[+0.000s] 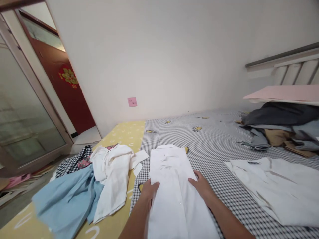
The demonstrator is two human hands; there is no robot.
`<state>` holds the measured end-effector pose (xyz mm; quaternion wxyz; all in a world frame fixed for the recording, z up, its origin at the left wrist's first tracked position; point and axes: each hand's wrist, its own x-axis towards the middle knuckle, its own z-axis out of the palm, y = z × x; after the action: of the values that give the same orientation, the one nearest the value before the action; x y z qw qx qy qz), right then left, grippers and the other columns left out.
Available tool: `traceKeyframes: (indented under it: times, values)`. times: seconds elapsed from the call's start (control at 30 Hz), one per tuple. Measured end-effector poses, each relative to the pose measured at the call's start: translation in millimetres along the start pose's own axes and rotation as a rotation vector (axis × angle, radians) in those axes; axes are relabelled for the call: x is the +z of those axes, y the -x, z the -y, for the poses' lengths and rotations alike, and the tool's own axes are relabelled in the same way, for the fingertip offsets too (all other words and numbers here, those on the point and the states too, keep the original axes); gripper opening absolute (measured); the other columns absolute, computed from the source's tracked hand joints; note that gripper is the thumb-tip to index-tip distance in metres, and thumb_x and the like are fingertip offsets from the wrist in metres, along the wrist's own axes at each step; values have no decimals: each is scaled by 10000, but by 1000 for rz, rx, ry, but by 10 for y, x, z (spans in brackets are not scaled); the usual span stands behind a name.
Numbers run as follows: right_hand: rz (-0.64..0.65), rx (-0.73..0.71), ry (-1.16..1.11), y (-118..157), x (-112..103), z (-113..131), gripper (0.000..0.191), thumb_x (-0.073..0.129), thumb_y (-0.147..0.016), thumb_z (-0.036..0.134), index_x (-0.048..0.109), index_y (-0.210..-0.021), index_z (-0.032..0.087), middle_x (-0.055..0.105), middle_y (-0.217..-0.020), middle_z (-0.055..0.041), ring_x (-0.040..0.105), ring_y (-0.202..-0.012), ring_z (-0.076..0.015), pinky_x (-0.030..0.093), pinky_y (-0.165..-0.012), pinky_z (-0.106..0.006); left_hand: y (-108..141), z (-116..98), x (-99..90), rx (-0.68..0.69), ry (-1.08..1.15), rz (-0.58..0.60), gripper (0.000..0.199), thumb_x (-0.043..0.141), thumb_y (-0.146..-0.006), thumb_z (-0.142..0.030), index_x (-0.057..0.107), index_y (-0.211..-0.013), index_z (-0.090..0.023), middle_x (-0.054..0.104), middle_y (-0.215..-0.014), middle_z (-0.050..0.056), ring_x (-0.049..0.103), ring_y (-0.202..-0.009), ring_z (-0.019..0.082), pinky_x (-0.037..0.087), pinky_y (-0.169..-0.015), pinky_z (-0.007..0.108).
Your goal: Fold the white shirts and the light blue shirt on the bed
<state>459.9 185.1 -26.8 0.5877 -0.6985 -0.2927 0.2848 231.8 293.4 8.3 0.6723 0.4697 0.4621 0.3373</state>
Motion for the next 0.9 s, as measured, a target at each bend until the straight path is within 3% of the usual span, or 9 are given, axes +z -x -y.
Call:
traceKeyframes:
  times: [0.17,0.33,0.43,0.5,0.53,0.6,0.7,0.8,0.9]
  values:
    - [-23,-58,73,-36,37,-150,485,594,-735,392,635,-1170,183,732,-1150,-104,694,-1043,-269,539,-901,-372,-29,131,-49,33,25,-24,294,796,-687,-143,688,-960,-144,786,-833,94,738,-778,227,582,-732,319]
    - [-13,-105,192,28,49,-14,569,532,-816,417,568,-1322,159,681,-1257,-120,627,-1172,-277,466,-1026,-398,31,164,-79,61,61,-33,486,799,-698,-194,625,-1148,-140,783,-941,116,741,-843,245,590,-789,356]
    - [-145,-175,506,148,85,233,621,466,-876,328,427,-1479,182,543,-1443,-152,552,-1278,-305,422,-1066,-482,29,158,-92,57,83,-1,599,828,-654,-170,594,-1206,-152,777,-990,115,737,-887,255,587,-818,365]
    - [-274,-345,749,280,186,426,603,417,-905,263,405,-1507,224,376,-1579,-144,429,-1389,-331,301,-1138,-567,27,135,-103,37,105,39,650,837,-641,-164,578,-1237,-167,775,-995,107,734,-908,260,583,-841,373]
    - [-276,-449,841,352,266,505,581,398,-924,261,416,-1505,259,325,-1612,-117,362,-1434,-335,228,-1165,-596,30,120,-109,23,117,59,670,841,-641,-170,569,-1253,-178,774,-996,102,733,-917,260,581,-853,375]
    - [-110,-583,950,483,460,583,537,372,-971,338,409,-1507,356,308,-1632,-39,256,-1487,-323,147,-1183,-623,49,85,-122,-12,142,104,698,843,-657,-197,546,-1289,-194,770,-1024,102,731,-938,260,577,-872,385]
    - [239,-477,1049,575,735,482,523,353,-995,493,342,-1517,464,281,-1642,48,175,-1515,-336,147,-1156,-689,118,49,-152,-89,183,170,722,822,-711,-258,489,-1348,-196,752,-1106,119,730,-953,257,583,-879,401]
    - [310,-349,1141,540,869,260,517,332,-1005,515,302,-1521,488,221,-1655,83,100,-1530,-345,85,-1142,-733,260,64,-226,-159,234,231,702,767,-782,-332,446,-1397,-226,728,-1191,107,724,-984,233,579,-903,390]
    - [298,-342,1163,469,880,114,523,315,-1010,534,259,-1528,499,185,-1662,93,66,-1536,-329,65,-1148,-727,498,118,-388,-219,274,329,681,745,-808,-412,464,-1406,-249,710,-1235,105,708,-1038,231,566,-930,382]
